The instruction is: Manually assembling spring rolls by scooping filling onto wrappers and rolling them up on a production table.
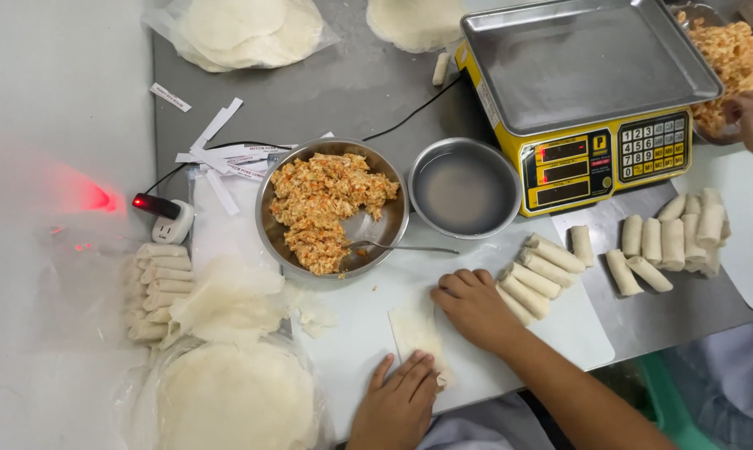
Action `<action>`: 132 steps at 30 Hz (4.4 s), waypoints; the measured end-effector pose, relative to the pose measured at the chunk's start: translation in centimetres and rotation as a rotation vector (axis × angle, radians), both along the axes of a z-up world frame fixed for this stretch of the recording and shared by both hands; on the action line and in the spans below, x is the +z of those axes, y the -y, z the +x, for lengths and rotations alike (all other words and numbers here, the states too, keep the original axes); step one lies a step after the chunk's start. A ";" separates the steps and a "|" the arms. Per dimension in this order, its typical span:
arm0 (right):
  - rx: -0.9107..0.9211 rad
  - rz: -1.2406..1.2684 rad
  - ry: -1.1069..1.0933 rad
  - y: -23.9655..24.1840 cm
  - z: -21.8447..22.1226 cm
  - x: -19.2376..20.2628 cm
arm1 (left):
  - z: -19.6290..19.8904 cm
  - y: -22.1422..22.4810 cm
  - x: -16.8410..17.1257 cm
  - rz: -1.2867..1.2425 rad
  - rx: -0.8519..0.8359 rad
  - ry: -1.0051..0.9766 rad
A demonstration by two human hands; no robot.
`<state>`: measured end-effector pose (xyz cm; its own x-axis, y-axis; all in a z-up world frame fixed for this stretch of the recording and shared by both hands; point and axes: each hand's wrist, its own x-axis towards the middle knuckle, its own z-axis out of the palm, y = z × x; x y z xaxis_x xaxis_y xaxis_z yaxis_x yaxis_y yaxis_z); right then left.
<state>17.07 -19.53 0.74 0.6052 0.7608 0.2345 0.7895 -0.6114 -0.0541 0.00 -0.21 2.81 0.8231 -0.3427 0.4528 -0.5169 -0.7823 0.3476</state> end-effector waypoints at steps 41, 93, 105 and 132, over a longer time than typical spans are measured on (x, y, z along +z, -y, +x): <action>0.247 0.183 -0.205 2.4 -6.6 3.7 | -1.6 -0.9 -1.7 -0.068 0.174 0.094; 0.143 0.222 0.080 -0.4 -6.7 1.1 | 2.6 -1.3 1.8 0.233 0.288 0.208; 0.138 0.195 0.059 0.0 -6.5 0.9 | 2.8 -1.9 -0.8 0.211 0.261 0.027; 0.122 0.163 0.043 -1.4 -3.4 1.0 | 5.6 -2.5 -2.2 0.256 0.352 0.059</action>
<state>13.69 -18.12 1.70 0.4974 0.7781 0.3836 0.8611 -0.4966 -0.1093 5.56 2.25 0.57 0.8850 -0.1532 0.4396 -0.2167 -0.9713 0.0978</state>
